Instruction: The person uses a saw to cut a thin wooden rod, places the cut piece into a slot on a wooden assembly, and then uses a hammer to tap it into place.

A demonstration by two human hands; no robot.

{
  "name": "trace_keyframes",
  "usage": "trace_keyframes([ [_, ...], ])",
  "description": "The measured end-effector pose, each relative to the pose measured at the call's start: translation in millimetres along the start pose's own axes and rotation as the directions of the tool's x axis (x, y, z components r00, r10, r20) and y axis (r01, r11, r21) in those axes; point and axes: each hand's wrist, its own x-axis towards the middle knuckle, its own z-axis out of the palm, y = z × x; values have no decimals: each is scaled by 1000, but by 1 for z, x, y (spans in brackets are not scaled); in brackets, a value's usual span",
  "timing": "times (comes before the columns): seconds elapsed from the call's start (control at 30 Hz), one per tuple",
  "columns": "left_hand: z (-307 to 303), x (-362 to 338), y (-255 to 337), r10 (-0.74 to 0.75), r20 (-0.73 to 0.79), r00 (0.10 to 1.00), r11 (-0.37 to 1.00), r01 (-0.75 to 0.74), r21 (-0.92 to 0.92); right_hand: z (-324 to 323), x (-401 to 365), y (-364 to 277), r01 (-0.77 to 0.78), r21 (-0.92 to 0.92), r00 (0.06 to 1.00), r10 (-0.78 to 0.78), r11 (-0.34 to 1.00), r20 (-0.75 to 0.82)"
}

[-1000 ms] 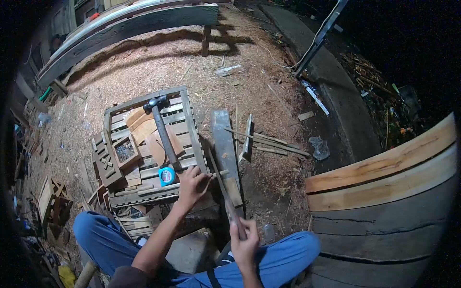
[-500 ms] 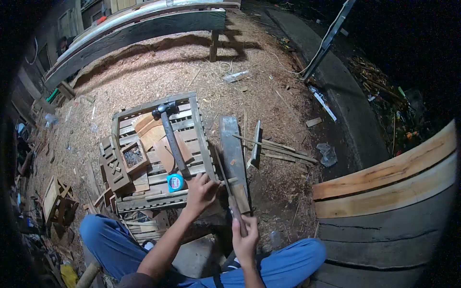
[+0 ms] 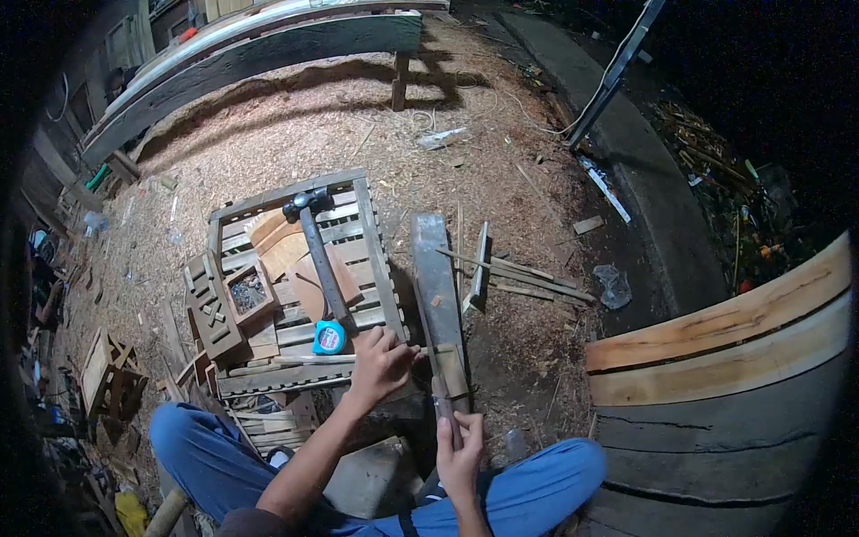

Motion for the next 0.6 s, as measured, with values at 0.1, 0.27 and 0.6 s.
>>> trace_keyframes([
  [0.1,3,1,-1,-18,0,1000,1000,18,6,14,16,1,67,-45,997,-68,997,-28],
  [0.27,5,4,2,19,-33,999,998,-21,-63,14,20,-7,16,-23,1000,-16,1000,-16],
  [0.6,7,-3,-1,89,-141,986,996,-86,27,27,23,-10,96,-48,994,-98,994,-45],
])
